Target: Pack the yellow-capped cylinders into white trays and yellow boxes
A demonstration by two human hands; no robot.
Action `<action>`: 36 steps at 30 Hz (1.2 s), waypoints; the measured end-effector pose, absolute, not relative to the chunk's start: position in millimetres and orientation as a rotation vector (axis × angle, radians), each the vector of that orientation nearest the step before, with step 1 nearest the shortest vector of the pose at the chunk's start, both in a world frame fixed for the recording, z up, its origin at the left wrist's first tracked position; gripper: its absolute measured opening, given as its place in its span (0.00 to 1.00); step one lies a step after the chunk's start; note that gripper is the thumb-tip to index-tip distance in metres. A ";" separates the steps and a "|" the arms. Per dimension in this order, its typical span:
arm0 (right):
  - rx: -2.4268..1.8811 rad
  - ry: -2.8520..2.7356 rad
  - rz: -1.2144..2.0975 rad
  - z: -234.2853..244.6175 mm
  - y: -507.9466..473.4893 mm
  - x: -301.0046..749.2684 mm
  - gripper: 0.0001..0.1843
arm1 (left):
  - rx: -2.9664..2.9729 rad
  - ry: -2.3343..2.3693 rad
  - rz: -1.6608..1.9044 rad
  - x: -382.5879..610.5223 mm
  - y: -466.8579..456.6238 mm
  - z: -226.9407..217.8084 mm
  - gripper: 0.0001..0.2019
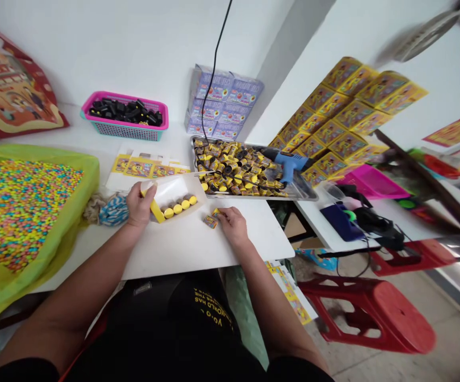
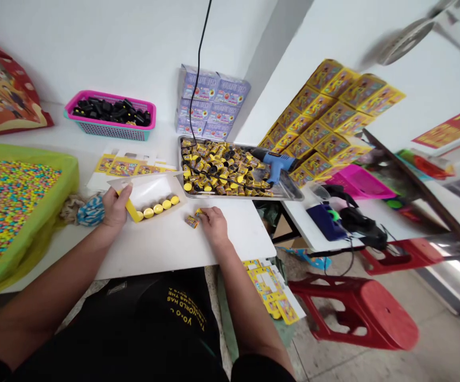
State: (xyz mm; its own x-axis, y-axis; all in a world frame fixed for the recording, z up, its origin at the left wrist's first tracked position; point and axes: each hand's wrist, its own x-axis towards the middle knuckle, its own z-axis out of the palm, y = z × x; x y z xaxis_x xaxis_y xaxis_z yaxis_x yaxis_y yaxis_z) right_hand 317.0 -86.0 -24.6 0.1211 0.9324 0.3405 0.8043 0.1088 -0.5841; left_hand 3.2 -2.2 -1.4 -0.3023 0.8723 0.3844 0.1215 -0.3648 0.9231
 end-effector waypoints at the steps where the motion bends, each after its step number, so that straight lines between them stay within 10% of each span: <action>1: -1.712 -1.692 0.232 -24.4 -85.7 316.5 0.12 | 1.369 1.288 1.722 3.3 -2.2 -1.3 0.20; 16: -1.860 -2.125 -0.062 -5.1 -110.0 274.3 0.12 | 1.354 1.264 1.732 6.7 -5.7 1.9 0.20; 36: -1.037 -1.446 1.016 47.0 -91.0 191.3 0.22 | 1.563 1.117 1.659 5.3 -16.8 10.9 0.19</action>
